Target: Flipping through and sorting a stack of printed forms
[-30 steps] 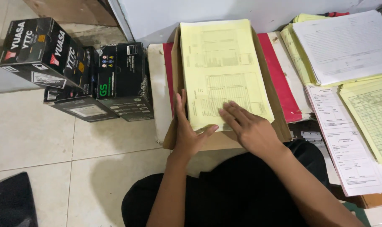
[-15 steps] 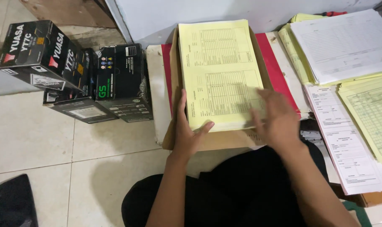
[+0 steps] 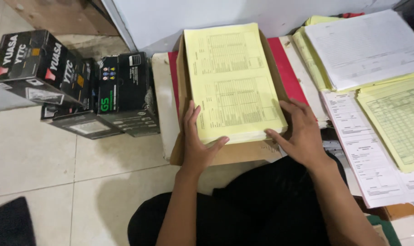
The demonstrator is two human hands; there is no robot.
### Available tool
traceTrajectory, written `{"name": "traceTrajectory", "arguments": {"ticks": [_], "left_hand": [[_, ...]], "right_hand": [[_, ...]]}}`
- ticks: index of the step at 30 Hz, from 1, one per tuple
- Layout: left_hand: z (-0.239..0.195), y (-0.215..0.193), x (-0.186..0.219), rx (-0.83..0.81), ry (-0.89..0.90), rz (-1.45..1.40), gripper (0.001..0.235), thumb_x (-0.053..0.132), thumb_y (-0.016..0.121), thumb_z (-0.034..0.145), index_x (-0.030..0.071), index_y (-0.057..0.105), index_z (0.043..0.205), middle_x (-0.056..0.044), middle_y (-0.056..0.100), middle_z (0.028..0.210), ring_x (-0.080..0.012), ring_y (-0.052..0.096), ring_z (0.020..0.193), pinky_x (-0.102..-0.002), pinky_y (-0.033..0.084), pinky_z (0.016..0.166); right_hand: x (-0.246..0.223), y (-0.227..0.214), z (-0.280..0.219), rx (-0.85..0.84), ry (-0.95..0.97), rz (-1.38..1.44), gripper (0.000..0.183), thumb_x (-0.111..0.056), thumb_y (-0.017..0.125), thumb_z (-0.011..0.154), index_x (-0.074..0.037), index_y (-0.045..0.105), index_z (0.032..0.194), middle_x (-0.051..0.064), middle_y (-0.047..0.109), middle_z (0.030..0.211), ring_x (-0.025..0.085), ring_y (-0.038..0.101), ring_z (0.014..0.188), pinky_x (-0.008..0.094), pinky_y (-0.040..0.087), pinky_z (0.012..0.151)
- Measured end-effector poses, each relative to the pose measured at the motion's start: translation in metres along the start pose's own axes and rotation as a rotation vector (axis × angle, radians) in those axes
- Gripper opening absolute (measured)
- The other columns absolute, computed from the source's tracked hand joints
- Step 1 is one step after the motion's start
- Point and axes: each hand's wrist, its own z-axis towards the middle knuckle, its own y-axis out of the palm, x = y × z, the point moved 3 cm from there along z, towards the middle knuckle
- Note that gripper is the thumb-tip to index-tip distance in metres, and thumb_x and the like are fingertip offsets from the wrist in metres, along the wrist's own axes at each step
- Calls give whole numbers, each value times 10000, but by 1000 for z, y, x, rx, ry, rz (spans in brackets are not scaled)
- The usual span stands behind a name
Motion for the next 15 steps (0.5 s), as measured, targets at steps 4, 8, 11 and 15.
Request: {"name": "traceTrajectory", "arguments": {"ticks": [4,8,11,15], "left_hand": [[-4,5,-6,-12,-29,23,1010,292,924,722,27,366,1521,-265,184,1641,-466,193,1537,-577,129,1264],[-3,5,0,-33,-55,19,991,257,913,735,20,366,1526,-262,165,1646,-460,184,1541,-585,114,1268],[-2,3,12,-24,-17,138,918,112,867,723,46,370,1491,-220,210,1653,-397,283,1526,-522,295,1236],[-2,4,10,-48,-25,147,912,123,858,741,73,352,1497,-211,179,1660,-401,265,1533,-548,299,1225]], "right_hand": [[25,-14,-10,77,159,-66,733,-359,788,845,-4,528,1430,252,623,1345,496,597,1206,619,486,987],[124,-43,-23,239,305,-270,523,-318,753,1046,-29,527,1419,205,636,1260,433,652,1094,533,536,920],[148,-76,-18,63,525,-466,535,-341,417,1192,151,443,1400,348,562,1265,468,576,1117,590,510,890],[187,-95,-18,-102,799,-474,645,-357,558,1106,143,387,1475,367,478,1412,503,473,1292,644,428,1026]]}}
